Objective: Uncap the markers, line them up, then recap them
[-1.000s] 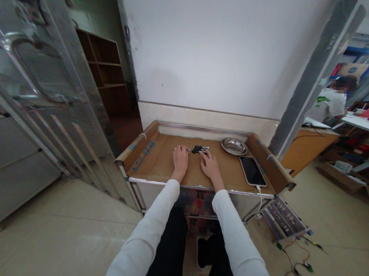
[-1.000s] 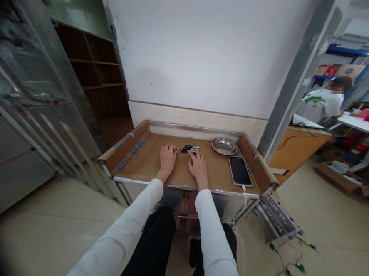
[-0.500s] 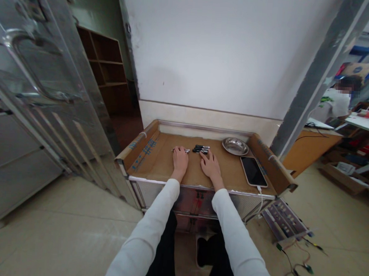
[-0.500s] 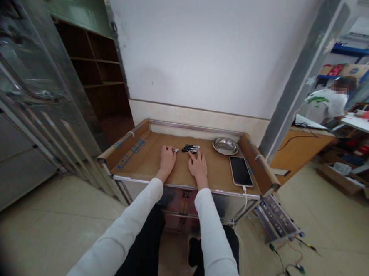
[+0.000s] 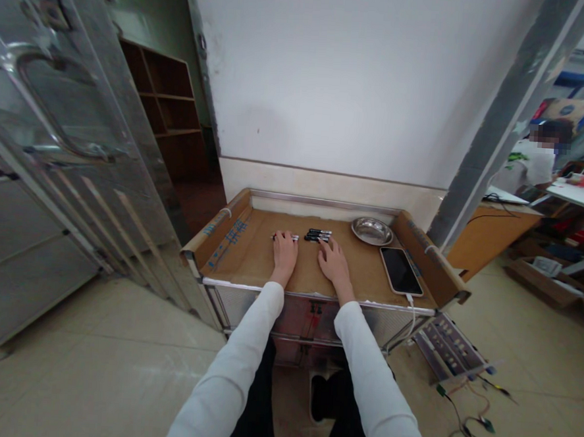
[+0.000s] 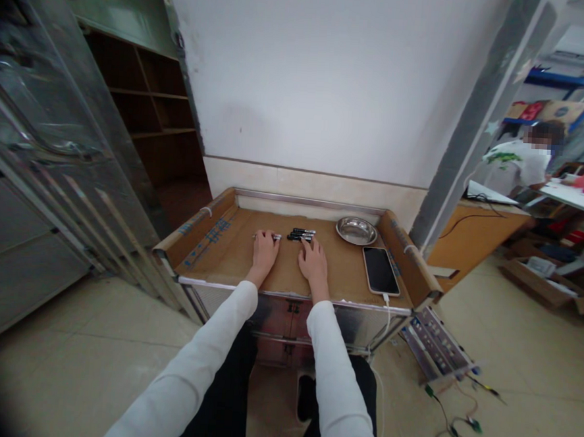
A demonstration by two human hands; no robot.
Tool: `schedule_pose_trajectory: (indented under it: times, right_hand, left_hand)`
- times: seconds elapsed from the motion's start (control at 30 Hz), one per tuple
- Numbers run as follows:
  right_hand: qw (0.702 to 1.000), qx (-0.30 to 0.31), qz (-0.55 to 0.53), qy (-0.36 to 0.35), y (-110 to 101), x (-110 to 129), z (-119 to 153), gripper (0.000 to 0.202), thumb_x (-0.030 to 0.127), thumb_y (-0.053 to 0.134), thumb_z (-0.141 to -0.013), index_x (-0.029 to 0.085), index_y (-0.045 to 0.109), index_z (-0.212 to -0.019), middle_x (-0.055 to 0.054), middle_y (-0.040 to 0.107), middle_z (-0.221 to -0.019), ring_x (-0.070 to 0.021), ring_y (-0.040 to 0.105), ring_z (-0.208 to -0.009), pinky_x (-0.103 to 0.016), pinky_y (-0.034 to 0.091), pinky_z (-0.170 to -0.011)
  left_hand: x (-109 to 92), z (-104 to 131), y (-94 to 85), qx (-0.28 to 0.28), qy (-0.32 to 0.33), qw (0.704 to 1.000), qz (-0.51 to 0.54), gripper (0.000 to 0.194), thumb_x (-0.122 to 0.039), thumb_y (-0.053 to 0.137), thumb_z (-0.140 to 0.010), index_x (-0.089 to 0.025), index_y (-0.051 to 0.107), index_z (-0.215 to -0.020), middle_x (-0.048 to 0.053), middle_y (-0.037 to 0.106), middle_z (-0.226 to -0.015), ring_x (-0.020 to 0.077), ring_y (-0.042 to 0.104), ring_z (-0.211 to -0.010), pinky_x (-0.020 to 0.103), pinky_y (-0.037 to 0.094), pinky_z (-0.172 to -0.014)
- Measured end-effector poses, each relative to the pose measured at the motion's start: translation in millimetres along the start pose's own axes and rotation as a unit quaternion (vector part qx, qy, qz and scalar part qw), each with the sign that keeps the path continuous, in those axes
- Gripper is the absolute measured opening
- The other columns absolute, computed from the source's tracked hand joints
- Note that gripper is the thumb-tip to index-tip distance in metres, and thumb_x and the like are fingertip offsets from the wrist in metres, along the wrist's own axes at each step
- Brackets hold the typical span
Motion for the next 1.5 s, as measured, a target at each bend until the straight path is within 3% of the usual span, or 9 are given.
schedule_pose_trajectory:
  times: [0.3, 0.37, 0.53, 0.6, 0.7, 0.97, 1.3, 1.5]
  right_hand:
    - [1.000, -0.009, 0.004, 0.019, -0.4, -1.4, -0.5, 0.042, 0.026, 0.042, -0.091, 0.014, 0.052, -0.129, -0.016, 0.046, -0.136, -0.0248, 0.043, -0.127, -0.040, 0.038, -0.105]
    - [1.000, -0.010, 0.003, 0.020, -0.9, -1.6, -0.8, 0.041, 0.026, 0.042, -0.090, 0.013, 0.053, -0.127, -0.017, 0.048, -0.134, -0.0255, 0.045, -0.124, -0.041, 0.039, -0.103]
    - [1.000, -0.004, 0.004, 0.023, 0.5, -3.2, -1.2, 0.043, 0.025, 0.043, -0.089, 0.010, 0.050, -0.129, -0.019, 0.050, -0.129, -0.0261, 0.047, -0.120, -0.041, 0.040, -0.101]
    - [1.000, -0.008, 0.005, 0.017, 1.1, -2.9, -1.2, 0.042, 0.024, 0.042, -0.089, 0.012, 0.050, -0.129, -0.019, 0.049, -0.131, -0.0265, 0.045, -0.121, -0.041, 0.039, -0.101]
    - [1.000, -0.015, 0.007, 0.007, 0.2, -1.4, -1.4, 0.039, 0.024, 0.041, -0.089, 0.014, 0.053, -0.125, -0.018, 0.049, -0.130, -0.0265, 0.045, -0.119, -0.042, 0.039, -0.100]
    - [0.997, -0.004, 0.063, 0.033, -10.4, 1.2, -0.1, 0.021, 0.017, 0.044, -0.088, 0.015, 0.061, -0.100, -0.013, 0.056, -0.105, -0.0233, 0.050, -0.099, -0.034, 0.041, -0.087]
    - [0.996, 0.007, 0.091, 0.025, -10.1, 3.5, 1.3, 0.019, 0.021, 0.044, -0.092, 0.017, 0.062, -0.098, -0.013, 0.059, -0.103, -0.0237, 0.050, -0.099, -0.035, 0.038, -0.085]
    - [0.996, 0.002, 0.087, 0.005, -14.6, 7.3, 2.7, 0.020, 0.024, 0.044, -0.094, 0.019, 0.062, -0.099, -0.011, 0.060, -0.101, -0.0223, 0.052, -0.097, -0.033, 0.037, -0.084]
  left_hand:
    - [0.0, -2.7, -0.2, 0.005, 0.003, 0.999, 0.036, 0.020, -0.017, 0.050, -0.089, -0.010, 0.054, -0.106, 0.016, 0.053, -0.109, 0.0256, 0.054, -0.105, 0.039, 0.045, -0.091]
    - [-5.6, -3.0, 1.0, 0.012, 0.038, 0.997, 0.067, 0.023, -0.014, 0.049, -0.087, -0.011, 0.053, -0.110, 0.015, 0.052, -0.111, 0.0243, 0.055, -0.105, 0.038, 0.045, -0.092]
    - [-31.5, 5.2, 12.8, 0.103, 0.196, 0.969, 0.109, 0.028, -0.012, 0.050, -0.086, -0.016, 0.057, -0.112, 0.011, 0.052, -0.110, 0.0209, 0.056, -0.106, 0.036, 0.044, -0.099]
    - [-35.0, 7.8, 15.6, 0.120, 0.219, 0.963, 0.103, 0.029, -0.014, 0.049, -0.086, -0.018, 0.058, -0.113, 0.010, 0.053, -0.111, 0.0210, 0.055, -0.107, 0.038, 0.043, -0.100]
    - [-34.3, 7.7, 17.1, 0.125, 0.218, 0.963, 0.101, 0.027, -0.015, 0.049, -0.087, -0.020, 0.060, -0.111, 0.009, 0.053, -0.109, 0.0209, 0.054, -0.107, 0.040, 0.042, -0.101]
    - [-33.9, 6.2, 15.2, 0.118, 0.214, 0.962, 0.123, 0.024, -0.015, 0.053, -0.085, -0.019, 0.060, -0.108, 0.008, 0.055, -0.106, 0.0202, 0.055, -0.105, 0.037, 0.044, -0.099]
    - [-34.3, 5.8, 12.6, 0.133, 0.217, 0.958, 0.130, 0.008, -0.020, 0.058, -0.085, -0.019, 0.066, -0.087, 0.006, 0.060, -0.095, 0.0200, 0.058, -0.095, 0.036, 0.046, -0.092]
    - [-42.2, 10.4, 13.6, 0.169, 0.256, 0.938, 0.161, 0.007, -0.019, 0.057, -0.086, -0.020, 0.063, -0.089, 0.005, 0.063, -0.096, 0.0190, 0.060, -0.094, 0.033, 0.048, -0.089]
Point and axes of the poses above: each hand's wrist, its own z-axis away from the middle knuckle, its own y-axis out of the palm, x = y × z, the point moved 7 cm from there along -z, towards the middle knuckle
